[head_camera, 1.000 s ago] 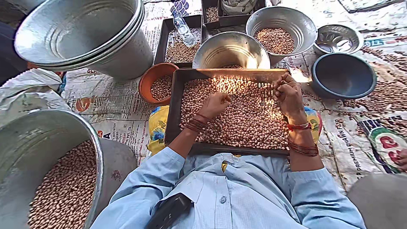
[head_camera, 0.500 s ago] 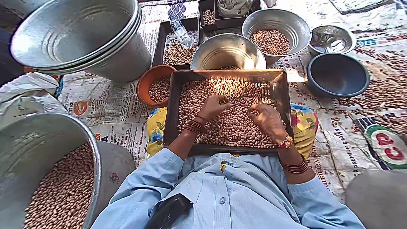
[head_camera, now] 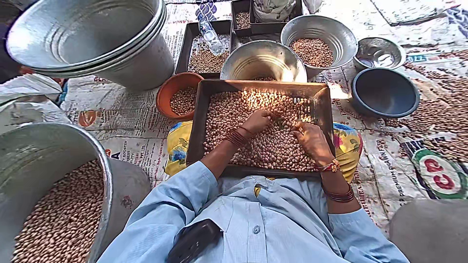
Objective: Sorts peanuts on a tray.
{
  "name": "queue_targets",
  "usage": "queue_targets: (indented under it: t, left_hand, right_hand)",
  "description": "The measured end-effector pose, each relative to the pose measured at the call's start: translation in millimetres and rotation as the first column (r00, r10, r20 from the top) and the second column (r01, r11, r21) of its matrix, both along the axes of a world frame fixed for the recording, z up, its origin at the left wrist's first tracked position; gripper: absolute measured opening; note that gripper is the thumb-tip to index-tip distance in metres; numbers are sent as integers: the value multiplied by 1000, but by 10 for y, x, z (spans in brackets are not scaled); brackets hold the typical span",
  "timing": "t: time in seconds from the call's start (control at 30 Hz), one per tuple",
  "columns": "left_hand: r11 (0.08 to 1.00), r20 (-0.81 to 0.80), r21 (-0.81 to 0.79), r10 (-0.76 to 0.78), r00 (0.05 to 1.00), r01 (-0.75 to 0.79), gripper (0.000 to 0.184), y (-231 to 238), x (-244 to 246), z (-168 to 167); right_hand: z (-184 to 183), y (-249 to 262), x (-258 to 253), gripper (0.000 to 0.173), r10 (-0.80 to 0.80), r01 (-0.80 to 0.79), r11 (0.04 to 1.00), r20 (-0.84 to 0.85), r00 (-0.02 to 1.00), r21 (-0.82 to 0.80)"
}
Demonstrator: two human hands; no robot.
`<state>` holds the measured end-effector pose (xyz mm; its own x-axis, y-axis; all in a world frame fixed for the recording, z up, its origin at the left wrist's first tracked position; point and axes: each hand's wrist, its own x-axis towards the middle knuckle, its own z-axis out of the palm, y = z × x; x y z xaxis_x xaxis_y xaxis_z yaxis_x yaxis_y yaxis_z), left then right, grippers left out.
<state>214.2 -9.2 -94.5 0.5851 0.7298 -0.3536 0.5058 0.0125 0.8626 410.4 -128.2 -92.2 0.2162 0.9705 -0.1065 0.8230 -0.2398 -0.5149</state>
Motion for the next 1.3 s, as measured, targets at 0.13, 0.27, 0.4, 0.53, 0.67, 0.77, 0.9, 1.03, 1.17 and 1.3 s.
queue_targets:
  t: [0.13,0.27,0.4,0.53,0.67,0.77,0.9,1.03,1.17,1.3]
  left_hand:
    - [945,-4,219,252,968,-245,33,201,-326,-1]
    - [946,7,300,129,992,-125,21,-128,-387,118]
    - [907,-143,398,-85,986,136,16,-442,-114,306]
    - [833,-190,478,-212,959,279,18,-518,192,180]
    - [774,-184,514,-321,929,370,18,-599,429,89]
    - [737,-254,508,-366,895,445,22,-626,531,46]
    - [817,-147,417,-372,917,398,20,-577,484,58]
    - [937,213,-54,-327,921,345,13,-517,316,182]
    - [916,272,-254,-242,931,312,9,-389,86,263]
    - [955,-174,142,-234,956,260,13,40,-438,512]
  right_hand:
    - [4,-40,67,17,-38,46,998,-158,987,52]
    - [-49,-59,197,30,-52,195,971,-673,738,140]
    - [102,-90,226,28,-64,280,951,-804,591,130]
    - [271,-210,226,16,-96,130,982,-223,970,140]
    - [470,-301,142,16,-102,102,995,37,994,-19]
    - [584,-313,114,15,-86,92,994,88,992,-64]
    - [699,-312,18,12,9,-10,1000,76,997,11]
    - [777,-189,-137,12,196,-187,969,-43,980,159]
    - [671,90,-114,8,127,-127,971,14,992,203]
    - [392,455,34,10,132,-163,963,150,980,216]
